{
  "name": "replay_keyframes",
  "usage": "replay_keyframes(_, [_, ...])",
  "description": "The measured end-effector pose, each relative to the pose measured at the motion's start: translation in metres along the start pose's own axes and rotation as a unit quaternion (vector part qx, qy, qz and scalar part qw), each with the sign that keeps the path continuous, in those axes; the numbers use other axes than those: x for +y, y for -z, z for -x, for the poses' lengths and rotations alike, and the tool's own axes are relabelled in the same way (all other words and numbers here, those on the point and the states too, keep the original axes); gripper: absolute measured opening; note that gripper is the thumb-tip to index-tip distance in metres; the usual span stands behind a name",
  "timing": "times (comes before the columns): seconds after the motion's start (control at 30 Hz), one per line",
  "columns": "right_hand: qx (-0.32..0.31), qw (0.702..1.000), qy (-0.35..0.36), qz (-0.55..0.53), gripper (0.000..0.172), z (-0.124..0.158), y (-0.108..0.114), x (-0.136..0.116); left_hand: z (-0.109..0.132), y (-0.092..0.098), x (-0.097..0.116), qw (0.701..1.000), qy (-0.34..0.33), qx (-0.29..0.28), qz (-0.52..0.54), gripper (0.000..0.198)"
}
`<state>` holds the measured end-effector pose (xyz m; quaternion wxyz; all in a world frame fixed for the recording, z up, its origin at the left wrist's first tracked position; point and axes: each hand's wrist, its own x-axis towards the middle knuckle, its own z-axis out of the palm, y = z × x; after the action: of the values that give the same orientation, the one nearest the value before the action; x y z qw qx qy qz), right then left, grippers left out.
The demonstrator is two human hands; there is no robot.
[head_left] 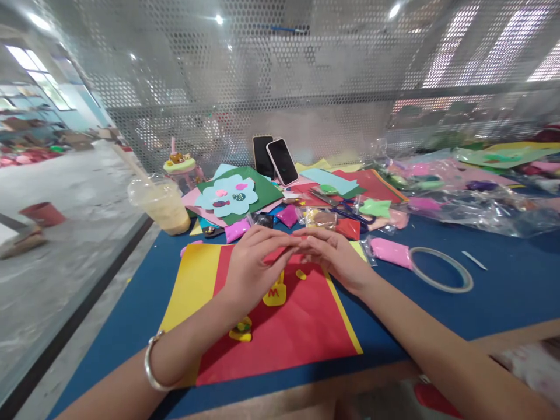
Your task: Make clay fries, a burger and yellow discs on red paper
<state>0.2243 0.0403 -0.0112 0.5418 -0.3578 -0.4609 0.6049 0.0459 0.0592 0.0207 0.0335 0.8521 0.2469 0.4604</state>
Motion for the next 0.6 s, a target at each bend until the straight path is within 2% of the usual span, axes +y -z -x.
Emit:
replay_keyframes(0.1, [-0.048,0.999,-0.016,0.000,0.032,0.001,-0.001,0.004,0.002,-0.002,0.000,0.998,-0.055,0.005,-0.032,0.013])
replay_keyframes(0.2, [-0.038,0.999,-0.013,-0.011,0.027,0.001,0.001,0.008,0.003,-0.005,0.000,0.993,-0.092,0.000,-0.074,0.016])
replay_keyframes(0.3, [-0.022,0.999,-0.020,-0.026,0.022,0.001,0.003,0.009,0.002,-0.006,-0.002,0.991,-0.095,-0.003,-0.090,0.015])
replay_keyframes(0.43, [-0.042,0.997,-0.047,-0.042,0.025,0.003,0.000,0.006,0.002,-0.002,-0.005,0.990,-0.096,0.004,-0.104,0.013])
replay_keyframes(0.6, [-0.117,0.986,-0.051,-0.103,0.026,0.009,-0.008,-0.004,0.008,0.000,-0.008,0.959,-0.168,-0.016,-0.227,0.030])
